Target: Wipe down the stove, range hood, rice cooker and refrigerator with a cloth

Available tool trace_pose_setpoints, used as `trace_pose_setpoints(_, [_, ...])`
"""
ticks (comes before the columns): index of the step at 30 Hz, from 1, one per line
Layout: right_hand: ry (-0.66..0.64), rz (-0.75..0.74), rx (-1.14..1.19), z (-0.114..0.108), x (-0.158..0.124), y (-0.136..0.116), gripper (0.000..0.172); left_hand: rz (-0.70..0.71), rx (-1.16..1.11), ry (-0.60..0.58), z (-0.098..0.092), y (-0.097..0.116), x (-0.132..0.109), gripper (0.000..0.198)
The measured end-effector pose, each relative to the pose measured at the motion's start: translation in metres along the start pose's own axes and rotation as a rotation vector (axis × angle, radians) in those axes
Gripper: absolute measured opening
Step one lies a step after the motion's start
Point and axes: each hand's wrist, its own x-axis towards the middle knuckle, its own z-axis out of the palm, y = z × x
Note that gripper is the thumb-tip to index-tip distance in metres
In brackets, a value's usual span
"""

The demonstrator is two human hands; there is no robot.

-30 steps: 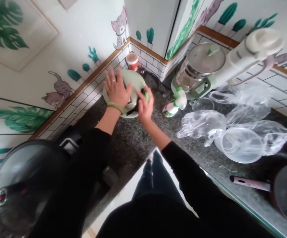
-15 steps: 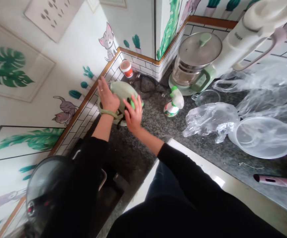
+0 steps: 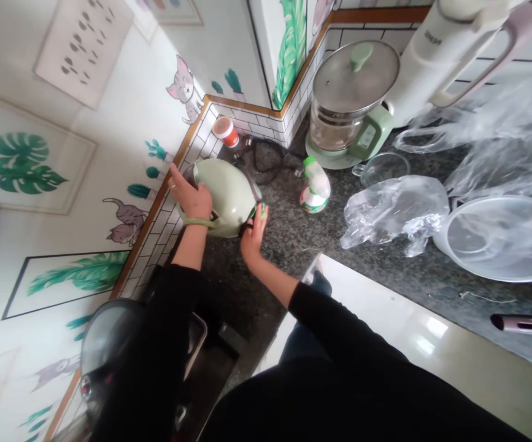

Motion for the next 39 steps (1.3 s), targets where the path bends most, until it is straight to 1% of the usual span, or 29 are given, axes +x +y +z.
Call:
trace_pose_setpoints(1, [0.020, 0.079, 0.038, 0.004, -0.009, 0.003, 0.068, -0.025, 0.022, -0.012, -0.002, 0.002, 0.001, 0.087])
trace_pose_setpoints(3, [0.048, 0.228, 0.115, 0.009, -0.016, 0.009, 0.072, -0.050, 0.047, -0.037, -0.005, 0.008, 0.002, 0.086])
trace_pose_setpoints(5, [0.062, 0.326, 0.164, 0.009, -0.016, 0.011, 0.075, -0.050, 0.061, -0.040, -0.009, 0.014, 0.002, 0.084])
trace_pose_setpoints(6, [0.067, 0.341, 0.174, 0.007, -0.016, 0.009, 0.075, -0.046, 0.065, -0.035, -0.010, 0.017, 0.001, 0.083])
trace_pose_setpoints(7, [0.067, 0.323, 0.171, 0.005, -0.018, 0.005, 0.073, -0.040, 0.069, -0.028, -0.012, 0.019, -0.001, 0.082])
trace_pose_setpoints(8, [0.059, 0.274, 0.154, 0.003, -0.021, 0.000, 0.070, -0.035, 0.071, -0.024, -0.013, 0.021, -0.002, 0.082])
trace_pose_setpoints(10, [0.016, 0.129, 0.093, 0.000, -0.026, -0.013, 0.064, -0.024, 0.077, -0.025, -0.016, 0.024, -0.006, 0.081])
trace_pose_setpoints(12, [-0.019, 0.002, 0.028, 0.000, -0.020, -0.023, 0.062, -0.018, 0.090, -0.032, -0.018, 0.027, -0.009, 0.081])
trace_pose_setpoints(13, [-0.018, -0.022, 0.008, 0.001, -0.011, -0.025, 0.063, -0.020, 0.102, -0.032, -0.020, 0.028, -0.010, 0.080])
trace_pose_setpoints(15, [0.006, 0.008, -0.018, 0.003, 0.020, -0.019, 0.064, -0.029, 0.130, -0.027, -0.022, 0.030, -0.013, 0.078])
trace_pose_setpoints(17, [-0.005, 0.107, -0.027, 0.004, 0.053, -0.007, 0.064, -0.043, 0.152, -0.016, -0.024, 0.032, -0.014, 0.076])
trace_pose_setpoints(18, [-0.022, 0.159, -0.025, 0.003, 0.064, -0.002, 0.065, -0.047, 0.159, -0.010, -0.025, 0.032, -0.014, 0.076])
trace_pose_setpoints(19, [-0.035, 0.193, -0.023, 0.003, 0.069, 0.001, 0.065, -0.049, 0.163, -0.005, -0.025, 0.032, -0.015, 0.076])
trace_pose_setpoints(20, [-0.039, 0.192, -0.024, 0.001, 0.066, 0.001, 0.066, -0.047, 0.166, 0.000, -0.026, 0.032, -0.016, 0.076])
trace_pose_setpoints(21, [-0.042, 0.150, -0.031, 0.000, 0.057, -0.001, 0.066, -0.044, 0.169, 0.003, -0.026, 0.032, -0.016, 0.077])
trace_pose_setpoints(24, [-0.081, -0.096, -0.087, -0.005, 0.013, -0.021, 0.067, -0.021, 0.169, -0.011, -0.028, 0.027, -0.018, 0.078])
trace_pose_setpoints(25, [-0.105, -0.162, -0.094, -0.007, 0.002, -0.027, 0.067, -0.013, 0.163, -0.023, -0.029, 0.024, -0.018, 0.078])
trace_pose_setpoints(26, [-0.126, -0.202, -0.088, -0.008, -0.001, -0.030, 0.067, -0.004, 0.154, -0.037, -0.030, 0.020, -0.017, 0.079])
trace_pose_setpoints(27, [-0.136, -0.217, -0.071, -0.010, 0.002, -0.031, 0.065, 0.005, 0.143, -0.048, -0.030, 0.016, -0.017, 0.079])
trace_pose_setpoints(29, [-0.129, -0.195, -0.031, -0.010, 0.025, -0.023, 0.063, 0.024, 0.125, -0.053, -0.031, 0.008, -0.016, 0.079])
trace_pose_setpoints(30, [-0.121, -0.148, -0.020, -0.010, 0.040, -0.016, 0.062, 0.036, 0.121, -0.045, -0.032, 0.005, -0.016, 0.079])
trace_pose_setpoints(32, [-0.109, 0.008, -0.012, -0.009, 0.063, -0.002, 0.063, 0.071, 0.124, -0.031, -0.035, 0.001, -0.020, 0.078])
trace_pose_setpoints(33, [-0.102, 0.094, -0.008, -0.011, 0.066, 0.002, 0.063, 0.093, 0.127, -0.035, -0.038, 0.000, -0.023, 0.077])
trace_pose_setpoints(34, [-0.093, 0.163, 0.003, -0.013, 0.061, 0.003, 0.063, 0.118, 0.129, -0.050, -0.042, 0.000, -0.028, 0.077])
trace_pose_setpoints(35, [-0.082, 0.196, 0.015, -0.017, 0.050, 0.001, 0.062, 0.145, 0.129, -0.075, -0.047, 0.001, -0.033, 0.076])
trace_pose_setpoints(36, [-0.077, 0.179, 0.028, -0.022, 0.034, -0.004, 0.062, 0.174, 0.128, -0.106, -0.053, 0.002, -0.040, 0.075])
trace_pose_setpoints(37, [-0.082, 0.124, 0.038, -0.028, 0.016, -0.011, 0.061, 0.204, 0.125, -0.143, -0.060, 0.003, -0.046, 0.075])
trace_pose_setpoints(39, [-0.137, -0.049, 0.045, -0.040, -0.015, -0.028, 0.060, 0.258, 0.119, -0.217, -0.075, 0.004, -0.058, 0.071])
